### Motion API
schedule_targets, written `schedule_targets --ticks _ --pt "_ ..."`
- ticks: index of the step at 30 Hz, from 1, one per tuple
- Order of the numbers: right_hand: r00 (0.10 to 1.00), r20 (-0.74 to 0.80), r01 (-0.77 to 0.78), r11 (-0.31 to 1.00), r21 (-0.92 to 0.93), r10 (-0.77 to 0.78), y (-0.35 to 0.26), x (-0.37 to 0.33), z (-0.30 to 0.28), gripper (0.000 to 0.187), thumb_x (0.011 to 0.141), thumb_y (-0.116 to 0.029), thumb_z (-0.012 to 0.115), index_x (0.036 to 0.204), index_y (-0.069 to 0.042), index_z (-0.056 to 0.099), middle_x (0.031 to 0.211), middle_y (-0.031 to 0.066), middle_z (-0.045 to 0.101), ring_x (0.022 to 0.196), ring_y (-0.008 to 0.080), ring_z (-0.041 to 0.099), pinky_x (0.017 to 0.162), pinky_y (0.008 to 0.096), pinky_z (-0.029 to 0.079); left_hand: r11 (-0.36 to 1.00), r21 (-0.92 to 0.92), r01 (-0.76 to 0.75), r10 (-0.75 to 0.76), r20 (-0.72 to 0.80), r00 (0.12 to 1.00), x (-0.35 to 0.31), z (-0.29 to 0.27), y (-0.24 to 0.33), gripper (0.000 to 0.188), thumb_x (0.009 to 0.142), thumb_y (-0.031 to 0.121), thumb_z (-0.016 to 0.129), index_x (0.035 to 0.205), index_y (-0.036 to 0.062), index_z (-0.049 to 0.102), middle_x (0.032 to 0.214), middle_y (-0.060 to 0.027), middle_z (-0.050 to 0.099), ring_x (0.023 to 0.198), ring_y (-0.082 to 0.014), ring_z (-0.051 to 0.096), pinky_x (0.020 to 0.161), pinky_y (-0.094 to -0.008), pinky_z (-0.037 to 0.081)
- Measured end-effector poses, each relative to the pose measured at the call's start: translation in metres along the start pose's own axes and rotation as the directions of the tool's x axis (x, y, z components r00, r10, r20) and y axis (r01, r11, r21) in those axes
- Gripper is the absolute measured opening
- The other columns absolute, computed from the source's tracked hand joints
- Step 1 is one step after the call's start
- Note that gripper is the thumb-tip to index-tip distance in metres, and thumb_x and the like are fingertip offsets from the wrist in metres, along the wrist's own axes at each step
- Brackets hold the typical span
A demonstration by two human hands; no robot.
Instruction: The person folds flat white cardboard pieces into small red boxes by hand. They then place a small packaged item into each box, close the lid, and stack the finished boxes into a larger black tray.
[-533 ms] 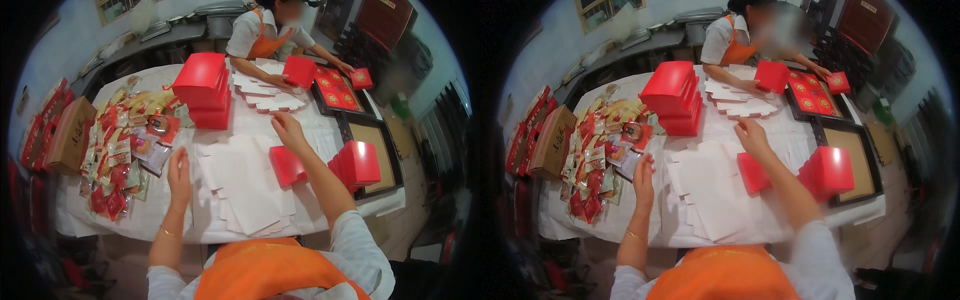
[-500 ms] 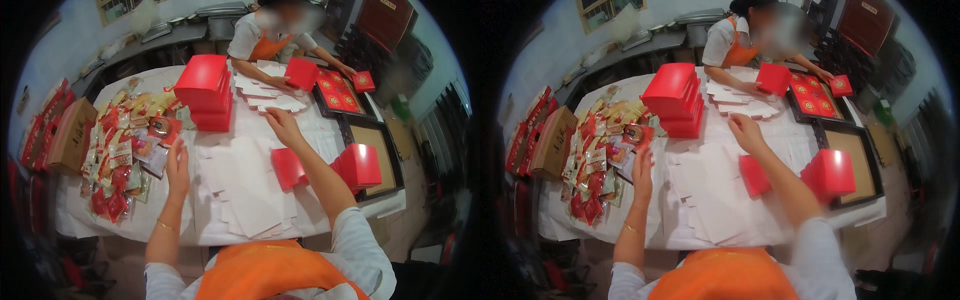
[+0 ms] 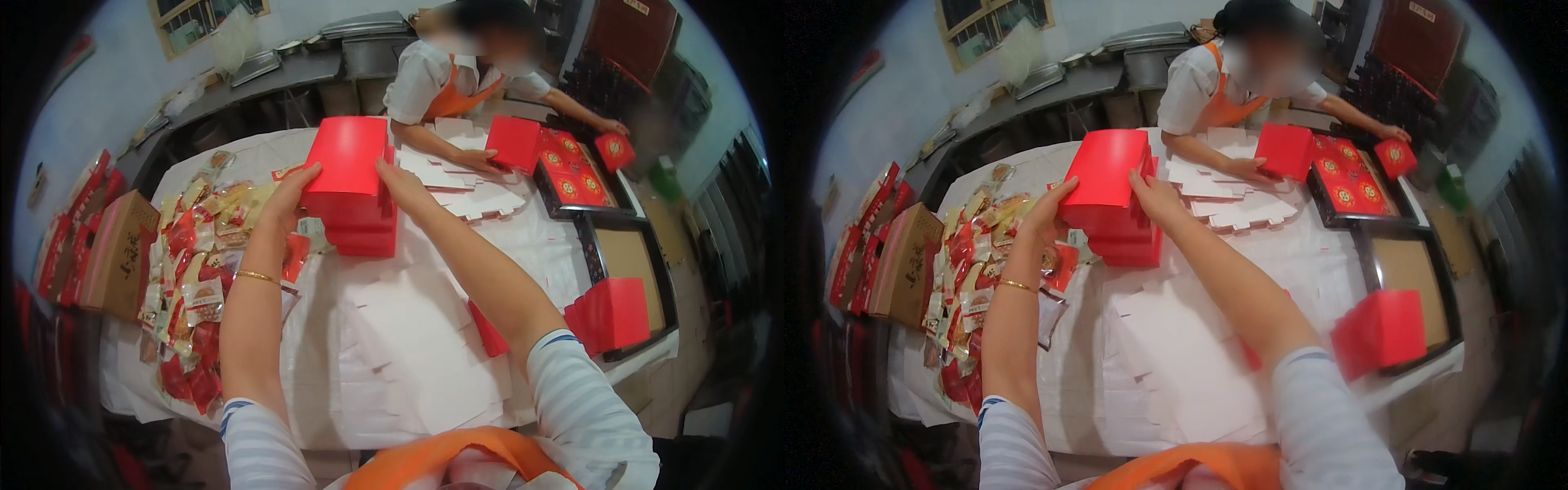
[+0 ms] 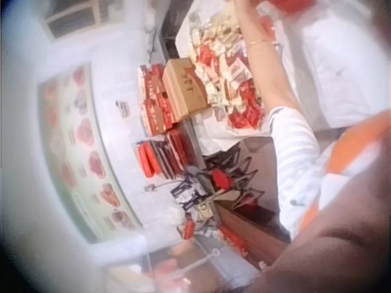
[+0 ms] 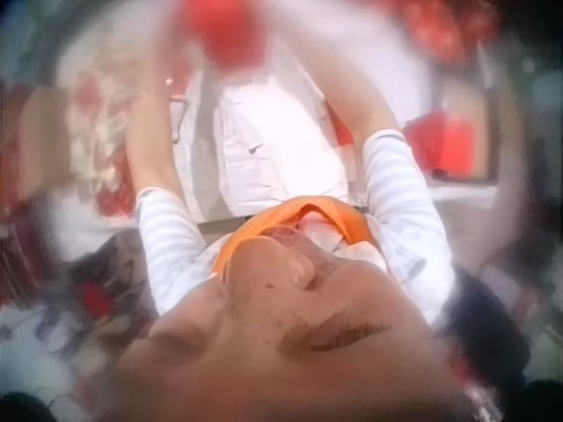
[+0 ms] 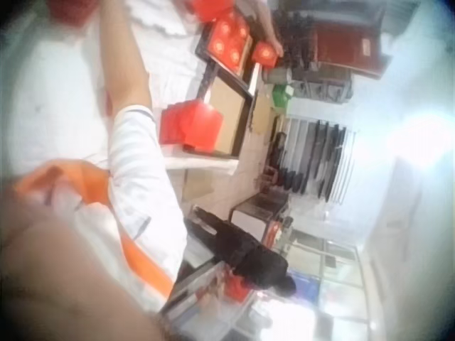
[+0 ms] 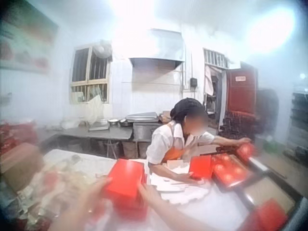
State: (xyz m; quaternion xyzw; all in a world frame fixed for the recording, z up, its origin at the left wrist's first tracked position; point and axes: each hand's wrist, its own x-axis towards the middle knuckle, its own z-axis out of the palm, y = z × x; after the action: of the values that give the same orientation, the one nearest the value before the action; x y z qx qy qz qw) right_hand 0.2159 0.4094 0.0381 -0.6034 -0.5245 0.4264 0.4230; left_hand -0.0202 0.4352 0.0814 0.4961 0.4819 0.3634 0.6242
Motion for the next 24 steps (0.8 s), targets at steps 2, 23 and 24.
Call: schedule_targets --ticks 2,23,24 --pt "0.995 -0.002 0.104 0.989 0.107 -0.105 0.008 -0.005 0.003 0.072 0.097 -0.059 0.046 0.133 0.002 0.056 0.130 0.0218 0.060 0.122 0.0330 0.056 0.103 0.0378 0.041 0.997 0.018 -0.069 0.069 -0.002 0.998 -0.006 0.005 0.002 0.047 0.092 0.042 0.064 0.128 0.0105 0.061 0.121 -0.0041 0.065 0.104 -0.0147 0.061 0.087 -0.0307 0.048" --pt "0.924 0.369 -0.146 0.802 0.580 -0.099 0.119 -0.324 -0.003 0.116 0.085 -0.058 0.072 0.160 -0.017 -0.006 0.143 0.0149 0.045 0.135 0.0245 0.042 0.107 0.0382 0.038 0.687 -0.683 0.248 -0.150 0.201 0.968 -0.292 0.131 -0.206 0.050 0.102 0.029 0.052 0.147 0.0096 0.041 0.110 -0.0033 0.063 0.096 -0.0194 0.061 0.083 -0.0348 0.051" --pt "0.922 0.375 -0.163 0.780 0.604 -0.098 0.120 -0.339 -0.010 0.113 0.085 -0.048 0.073 0.160 -0.017 -0.006 0.143 0.0141 0.046 0.134 0.0233 0.043 0.107 0.0370 0.038 0.676 -0.685 0.271 -0.143 0.239 0.960 -0.302 0.139 -0.207 0.050 0.102 0.029 0.052 0.147 0.0097 0.041 0.110 -0.0033 0.063 0.095 -0.0194 0.061 0.083 -0.0348 0.051"
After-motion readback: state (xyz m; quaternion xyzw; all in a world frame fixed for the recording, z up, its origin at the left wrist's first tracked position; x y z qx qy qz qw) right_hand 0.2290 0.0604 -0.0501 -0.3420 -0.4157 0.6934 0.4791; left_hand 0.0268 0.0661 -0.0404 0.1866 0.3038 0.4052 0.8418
